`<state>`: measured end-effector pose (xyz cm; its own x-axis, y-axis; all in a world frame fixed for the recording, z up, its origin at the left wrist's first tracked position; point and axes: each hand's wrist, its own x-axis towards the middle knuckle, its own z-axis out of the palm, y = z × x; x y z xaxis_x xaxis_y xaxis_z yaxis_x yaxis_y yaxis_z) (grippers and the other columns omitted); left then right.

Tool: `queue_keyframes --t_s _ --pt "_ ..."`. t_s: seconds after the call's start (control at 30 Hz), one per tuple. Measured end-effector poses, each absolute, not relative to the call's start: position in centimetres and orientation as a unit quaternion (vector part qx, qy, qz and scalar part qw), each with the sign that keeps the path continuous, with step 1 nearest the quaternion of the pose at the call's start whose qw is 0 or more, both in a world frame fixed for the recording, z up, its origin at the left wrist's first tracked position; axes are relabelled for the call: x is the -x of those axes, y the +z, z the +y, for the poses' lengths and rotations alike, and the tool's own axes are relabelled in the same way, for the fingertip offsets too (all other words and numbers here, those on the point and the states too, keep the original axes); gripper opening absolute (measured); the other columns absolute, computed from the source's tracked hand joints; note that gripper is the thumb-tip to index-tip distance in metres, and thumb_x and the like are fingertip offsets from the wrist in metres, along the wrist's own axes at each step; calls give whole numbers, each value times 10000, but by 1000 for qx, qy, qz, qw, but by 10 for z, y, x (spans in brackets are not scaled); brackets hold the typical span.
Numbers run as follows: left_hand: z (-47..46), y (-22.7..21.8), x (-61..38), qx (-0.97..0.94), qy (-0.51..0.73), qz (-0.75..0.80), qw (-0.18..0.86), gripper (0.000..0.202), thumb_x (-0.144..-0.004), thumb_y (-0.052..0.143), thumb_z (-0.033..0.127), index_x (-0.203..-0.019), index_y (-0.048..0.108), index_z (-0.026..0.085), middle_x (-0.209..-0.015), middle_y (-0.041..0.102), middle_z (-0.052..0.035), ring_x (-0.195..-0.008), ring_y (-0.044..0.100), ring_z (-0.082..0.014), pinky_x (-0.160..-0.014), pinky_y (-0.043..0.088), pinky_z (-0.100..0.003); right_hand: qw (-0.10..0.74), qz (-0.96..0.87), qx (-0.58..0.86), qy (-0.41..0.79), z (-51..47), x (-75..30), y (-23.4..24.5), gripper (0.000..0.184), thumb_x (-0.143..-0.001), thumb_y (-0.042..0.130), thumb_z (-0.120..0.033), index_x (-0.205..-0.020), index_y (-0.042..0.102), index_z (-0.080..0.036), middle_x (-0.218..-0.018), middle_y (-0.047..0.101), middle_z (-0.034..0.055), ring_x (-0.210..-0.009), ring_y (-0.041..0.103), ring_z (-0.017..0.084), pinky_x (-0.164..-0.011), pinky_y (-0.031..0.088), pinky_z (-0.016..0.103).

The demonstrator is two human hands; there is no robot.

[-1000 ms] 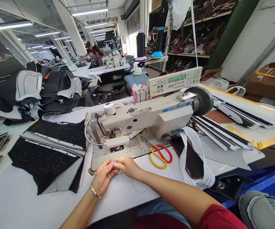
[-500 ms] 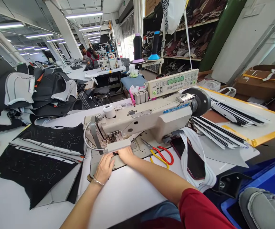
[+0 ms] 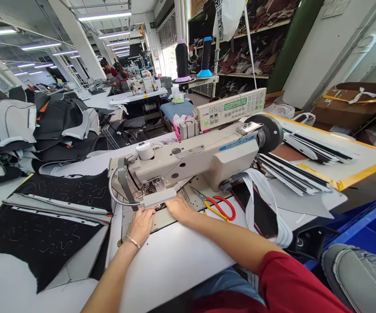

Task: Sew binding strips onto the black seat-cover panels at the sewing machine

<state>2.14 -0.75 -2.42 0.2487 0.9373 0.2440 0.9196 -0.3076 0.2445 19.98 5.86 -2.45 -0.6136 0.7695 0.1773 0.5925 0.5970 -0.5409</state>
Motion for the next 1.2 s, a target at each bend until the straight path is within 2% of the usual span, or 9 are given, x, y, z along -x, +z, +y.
queue_keyframes --t_s 0.23,0.4,0.53,0.7,0.83,0.9,0.97,1.03,1.2 --pt "-7 -27 -19 -805 159 571 28 316 -797 454 243 -1097 553 233 -1054 614 -54 -947 468 -249 -793 397 -379 135 -919 300 218 20 -191 -25 143 -836 385 -120 -753 499 -147 -709 549 46 -670 499 164 -636 378 261" --pt "-6 -28 -14 -819 165 549 17 328 -820 407 187 -1057 600 306 -1120 591 -29 -992 452 -253 -788 408 -384 160 -919 304 194 19 -180 -15 159 -901 393 -227 -900 523 -137 -899 578 87 -821 508 187 -697 378 284" --pt "-4 -31 -12 -820 202 535 12 262 -835 430 263 -993 636 300 -1089 608 -19 -1012 453 -237 -817 410 -379 184 -947 246 90 41 -188 -17 512 -838 469 -494 -1200 404 -137 -1211 437 162 -1070 388 280 -821 344 393" --pt "-5 -36 -11 -810 216 544 20 259 -836 433 290 -998 636 290 -1073 621 -27 -1020 444 -237 -819 405 -395 165 -953 245 62 57 -186 -32 640 -814 388 -612 -1206 413 -106 -1181 457 177 -1047 418 290 -862 337 425" --pt "-7 -32 -7 -782 268 547 133 264 -827 438 329 -979 647 275 -1086 618 -39 -985 474 -216 -862 380 -401 167 -939 286 93 54 -186 -32 665 -801 413 -619 -1238 396 -118 -1175 468 168 -1062 410 297 -898 297 446" --pt "-7 -29 -2 -724 317 555 259 269 -801 459 375 -830 689 238 -925 669 -50 -876 528 -193 -813 408 -353 154 -935 297 116 50 -190 -28 640 -814 419 -596 -1245 390 -124 -1198 455 169 -1089 389 298 -914 266 454" --pt "-6 -28 5 -637 364 579 355 296 -746 504 421 -631 671 206 -636 646 -25 -669 540 -154 -664 429 -280 134 -930 313 136 46 -194 -25 593 -834 420 -561 -1235 402 -125 -1213 447 169 -1114 368 295 -925 241 452" --pt "-4 -28 11 -560 403 618 376 307 -679 558 441 -504 607 194 -464 538 17 -513 469 -114 -528 378 -231 118 -928 323 144 43 -196 -24 571 -841 428 -538 -1235 401 -126 -1224 438 171 -1135 349 292 -932 223 448" --pt "3 -31 22 -415 502 670 355 342 -581 622 474 -444 547 170 -333 354 61 -343 278 -56 -375 187 -206 105 -926 331 145 42 -194 -24 575 -843 438 -521 -1260 371 -131 -1203 455 178 -1147 339 293 -934 206 445"
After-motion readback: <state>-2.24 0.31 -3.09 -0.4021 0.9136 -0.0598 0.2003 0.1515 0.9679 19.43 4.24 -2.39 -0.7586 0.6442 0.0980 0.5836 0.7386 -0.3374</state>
